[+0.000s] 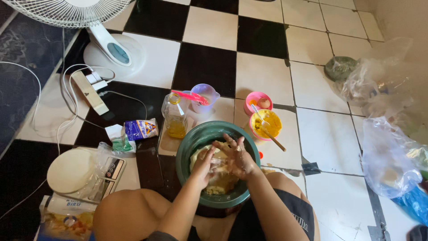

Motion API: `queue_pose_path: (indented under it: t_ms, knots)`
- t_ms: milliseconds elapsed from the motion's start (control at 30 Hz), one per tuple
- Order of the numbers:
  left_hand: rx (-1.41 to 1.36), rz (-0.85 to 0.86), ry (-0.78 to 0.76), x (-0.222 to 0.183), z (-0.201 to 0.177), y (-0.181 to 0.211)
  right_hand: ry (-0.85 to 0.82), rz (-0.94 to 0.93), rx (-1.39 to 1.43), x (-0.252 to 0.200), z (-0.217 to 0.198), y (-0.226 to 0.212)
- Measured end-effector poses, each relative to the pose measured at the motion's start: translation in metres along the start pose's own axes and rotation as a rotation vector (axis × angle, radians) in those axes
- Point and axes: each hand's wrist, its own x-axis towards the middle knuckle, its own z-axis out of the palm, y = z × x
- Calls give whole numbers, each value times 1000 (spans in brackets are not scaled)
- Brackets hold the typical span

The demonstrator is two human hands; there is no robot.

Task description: The person kneads dough in a bowl by hand, adding oil and egg.

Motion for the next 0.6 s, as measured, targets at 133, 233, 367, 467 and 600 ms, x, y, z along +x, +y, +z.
queue_pose_path:
  t_ms: [133, 233, 367, 467, 600]
  knots:
    - [-208, -96, -178, 6, -4, -9, -147, 78, 99, -4, 4, 8]
    - [-305, -140, -207, 37, -16, -20, -230, 85, 142, -10, 8, 5]
    - [-25, 4, -235, 40, -12, -12, -299, 1, -74, -15, 11, 12]
    - [45, 66, -229, 43, -11, -13, -318, 33, -90, -4, -5, 14]
    - [4, 79, -175, 66, -15, -32, -309, 58, -60, -5, -11, 11]
